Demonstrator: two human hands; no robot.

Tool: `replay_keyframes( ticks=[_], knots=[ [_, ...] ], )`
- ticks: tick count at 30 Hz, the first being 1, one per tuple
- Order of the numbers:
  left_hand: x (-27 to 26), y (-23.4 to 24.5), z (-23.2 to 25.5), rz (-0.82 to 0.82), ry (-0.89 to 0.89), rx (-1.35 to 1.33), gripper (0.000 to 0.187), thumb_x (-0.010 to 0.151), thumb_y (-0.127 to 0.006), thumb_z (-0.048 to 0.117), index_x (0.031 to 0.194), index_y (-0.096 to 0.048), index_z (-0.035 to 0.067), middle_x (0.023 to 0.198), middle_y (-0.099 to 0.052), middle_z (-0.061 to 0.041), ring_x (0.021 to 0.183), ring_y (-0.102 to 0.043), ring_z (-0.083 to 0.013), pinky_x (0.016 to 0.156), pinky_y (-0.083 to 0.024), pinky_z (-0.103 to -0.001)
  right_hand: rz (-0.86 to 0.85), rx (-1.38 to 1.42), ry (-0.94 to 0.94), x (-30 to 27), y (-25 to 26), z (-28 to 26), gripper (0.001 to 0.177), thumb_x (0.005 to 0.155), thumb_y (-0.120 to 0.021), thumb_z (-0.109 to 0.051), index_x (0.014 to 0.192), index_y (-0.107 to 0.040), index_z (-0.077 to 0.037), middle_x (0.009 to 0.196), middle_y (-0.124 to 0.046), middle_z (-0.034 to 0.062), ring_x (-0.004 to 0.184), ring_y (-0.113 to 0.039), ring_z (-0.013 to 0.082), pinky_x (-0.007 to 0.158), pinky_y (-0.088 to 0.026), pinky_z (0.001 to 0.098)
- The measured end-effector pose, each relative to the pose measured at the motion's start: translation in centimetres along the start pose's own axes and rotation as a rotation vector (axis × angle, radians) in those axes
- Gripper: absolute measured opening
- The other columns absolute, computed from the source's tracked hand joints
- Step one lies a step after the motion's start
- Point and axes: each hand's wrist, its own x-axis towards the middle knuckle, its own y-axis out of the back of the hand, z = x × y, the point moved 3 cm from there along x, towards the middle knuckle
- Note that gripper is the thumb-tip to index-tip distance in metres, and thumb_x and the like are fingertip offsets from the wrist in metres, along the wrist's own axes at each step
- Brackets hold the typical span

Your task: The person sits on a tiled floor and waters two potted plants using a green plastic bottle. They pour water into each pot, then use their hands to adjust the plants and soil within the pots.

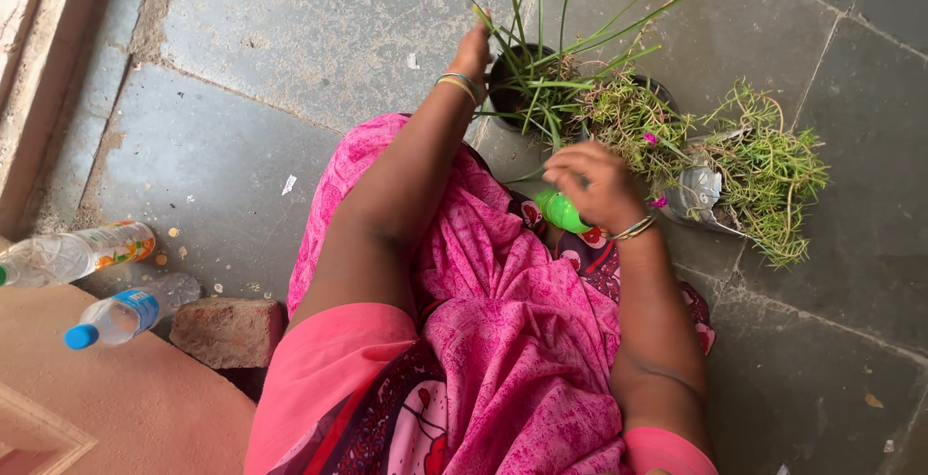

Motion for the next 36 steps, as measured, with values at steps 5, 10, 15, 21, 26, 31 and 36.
replay_keyframes(
  ticks=[5, 10, 15, 21, 26, 31, 36],
  knots=[
    [-5.6, -2.5, 3.1, -0.176, -0.239, 0.097, 0.087, 0.088, -0.04, 0.074, 0.149, -0.05, 0.013, 0.158, -0.044, -0.014, 0.142, -0.039, -0.034, 0.11, -0.024, -0.062, -0.258, -0.21, -0.226, -0.4, -4.6, 2.0, 0.049, 0.093, -0.071, -0.035, 0.127, -0.066, -0.001, 0.134, -0.064, 0.0195, 0.123, -0.062, 0.0383, 0.102, -0.048, 0.0462],
    [-8.1, -3.2, 5.4, -0.15, -0.603, 0.237, 0.078, 0.101, -0.034, 0.068, 0.119, -0.069, 0.0, 0.113, -0.074, -0.022, 0.108, -0.069, -0.0362, 0.101, -0.053, -0.045, -0.24, -0.341, -0.3, -0.4, -5.5, 3.8, 0.064, 0.093, -0.07, -0.04, 0.138, -0.057, 0.003, 0.148, -0.051, 0.0266, 0.13, -0.053, 0.0431, 0.104, -0.044, 0.0478],
    [-14.6, -1.4, 10.0, 0.252, -0.587, 1.291, 0.083, 0.105, -0.021, 0.066, 0.11, -0.077, 0.005, 0.111, -0.073, -0.022, 0.109, -0.068, -0.0382, 0.1, -0.05, -0.046, -0.308, -0.341, -0.463, -0.1, -4.8, 2.9, 0.056, 0.094, -0.066, -0.046, 0.133, -0.063, -0.006, 0.137, -0.064, 0.0165, 0.124, -0.062, 0.0369, 0.105, -0.048, 0.0458],
    [-18.9, -1.6, 9.7, -0.042, -0.027, 1.459, 0.092, 0.094, -0.021, 0.079, 0.128, -0.07, 0.01, 0.123, -0.072, -0.02, 0.119, -0.069, -0.0351, 0.107, -0.048, -0.043, -0.367, -0.411, -0.513, 0.2, -4.6, 2.4, 0.062, 0.094, -0.064, -0.05, 0.136, -0.061, -0.005, 0.136, -0.063, 0.0181, 0.123, -0.061, 0.0381, 0.102, -0.048, 0.0476],
    [-12.0, -1.3, 7.1, -0.113, -0.323, 1.418, 0.089, 0.095, -0.025, 0.079, 0.154, -0.036, 0.013, 0.146, -0.053, -0.026, 0.135, -0.055, -0.0406, 0.114, -0.042, -0.046, -0.311, -0.413, -0.429, -0.3, -4.9, 4.0, 0.076, 0.094, -0.064, -0.052, 0.146, -0.047, 0.001, 0.151, -0.049, 0.0257, 0.132, -0.052, 0.0425, 0.107, -0.044, 0.0489],
    [-7.1, -2.8, 3.7, -0.161, -0.459, 0.701, 0.108, 0.092, -0.038, 0.079, 0.163, -0.006, 0.004, 0.153, -0.047, -0.033, 0.144, -0.049, -0.0402, 0.119, -0.039, -0.044, -0.287, -0.318, -0.466, -0.4, -4.9, 4.7, 0.086, 0.091, -0.069, -0.048, 0.155, -0.035, -0.002, 0.158, -0.033, 0.0318, 0.141, -0.042, 0.0476, 0.113, -0.039, 0.0499],
    [-7.5, -5.2, 2.9, -0.368, -0.426, 0.435, 0.102, 0.093, -0.042, 0.074, 0.163, -0.008, 0.008, 0.159, -0.03, -0.028, 0.148, -0.033, -0.0394, 0.116, -0.032, -0.047, -0.247, -0.187, -0.391, -0.1, -4.4, 4.3, 0.084, 0.088, -0.075, -0.041, 0.155, -0.036, -0.006, 0.162, -0.02, 0.036, 0.148, -0.027, 0.0504, 0.115, -0.032, 0.0512]
  ],
)
